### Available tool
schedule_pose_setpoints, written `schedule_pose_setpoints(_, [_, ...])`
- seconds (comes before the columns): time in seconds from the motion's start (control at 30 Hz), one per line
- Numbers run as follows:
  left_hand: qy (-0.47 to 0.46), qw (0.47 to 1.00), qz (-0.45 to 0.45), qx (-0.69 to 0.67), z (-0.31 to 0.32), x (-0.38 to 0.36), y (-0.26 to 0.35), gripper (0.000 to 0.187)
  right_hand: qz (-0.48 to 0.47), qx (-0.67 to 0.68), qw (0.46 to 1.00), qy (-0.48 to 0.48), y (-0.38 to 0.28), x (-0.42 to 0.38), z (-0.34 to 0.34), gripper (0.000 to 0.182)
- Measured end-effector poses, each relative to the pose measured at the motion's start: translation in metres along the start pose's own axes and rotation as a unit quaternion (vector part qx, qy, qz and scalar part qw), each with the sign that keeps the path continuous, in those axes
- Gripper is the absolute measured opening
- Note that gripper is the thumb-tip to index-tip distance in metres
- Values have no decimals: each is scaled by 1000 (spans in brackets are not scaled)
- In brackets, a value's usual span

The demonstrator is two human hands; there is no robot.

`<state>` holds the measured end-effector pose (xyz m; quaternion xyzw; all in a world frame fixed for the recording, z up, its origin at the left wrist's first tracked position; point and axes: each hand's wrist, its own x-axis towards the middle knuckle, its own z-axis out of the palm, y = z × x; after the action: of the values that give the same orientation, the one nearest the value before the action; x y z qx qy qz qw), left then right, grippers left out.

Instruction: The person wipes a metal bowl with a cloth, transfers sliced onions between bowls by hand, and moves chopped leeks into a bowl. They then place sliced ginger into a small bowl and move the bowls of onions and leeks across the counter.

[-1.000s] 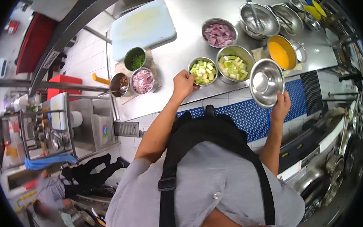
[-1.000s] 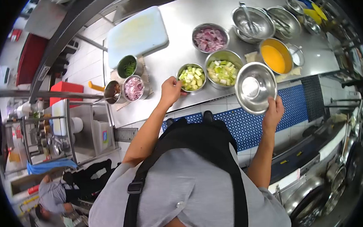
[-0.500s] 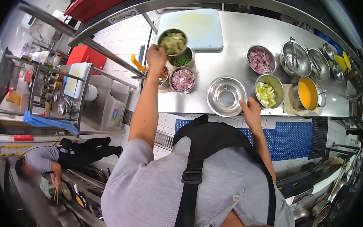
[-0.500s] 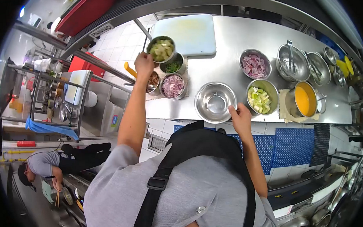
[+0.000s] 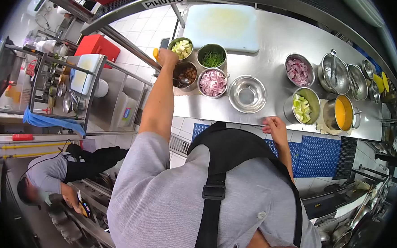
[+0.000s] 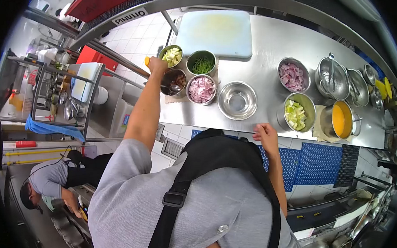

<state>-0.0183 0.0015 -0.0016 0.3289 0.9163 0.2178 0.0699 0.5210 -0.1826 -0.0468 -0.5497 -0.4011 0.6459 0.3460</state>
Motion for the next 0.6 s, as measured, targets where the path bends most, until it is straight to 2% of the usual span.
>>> schedule_pose_setpoints(0.03, [-10,1000,14,20,-5,-4,3,45,7,-4,1000,1,5,-9,-10,28])
schedule_pose_setpoints(0.17, [-29,996,46,66,0,0,0,40,31,14,992,124,23,-44,-65,29])
schedule_pose_setpoints(0.27, [-43,992,86,85,-3,-3,1,38,6,83,965,250,21,-63,-107,42])
schedule_pose_setpoints(0.33, [-42,987,108,109,9,11,-6,33,-19,116,949,291,11,-67,-126,44])
schedule_pose_setpoints(0.4, [-29,961,202,188,31,40,-32,27,-26,149,936,319,0,-64,-132,47])
schedule_pose_setpoints(0.43, [-40,950,221,217,34,46,-34,32,-24,165,927,335,-9,-61,-134,49])
schedule_pose_setpoints(0.47, [-85,949,209,221,2,16,-5,37,-50,124,935,328,-9,-57,-139,48])
schedule_pose_setpoints(0.5, [-54,954,191,222,14,23,-1,46,-74,84,941,318,-11,-50,-139,48])
schedule_pose_setpoints(0.53, [20,980,147,129,-4,-1,22,56,-69,82,938,328,-22,-42,-133,42])
schedule_pose_setpoints(0.57, [78,976,179,97,-15,-22,46,57,-61,82,938,331,-31,-34,-125,36])
schedule_pose_setpoints(0.6, [124,949,290,2,-19,-35,61,48,-73,72,940,325,-30,-24,-124,31])
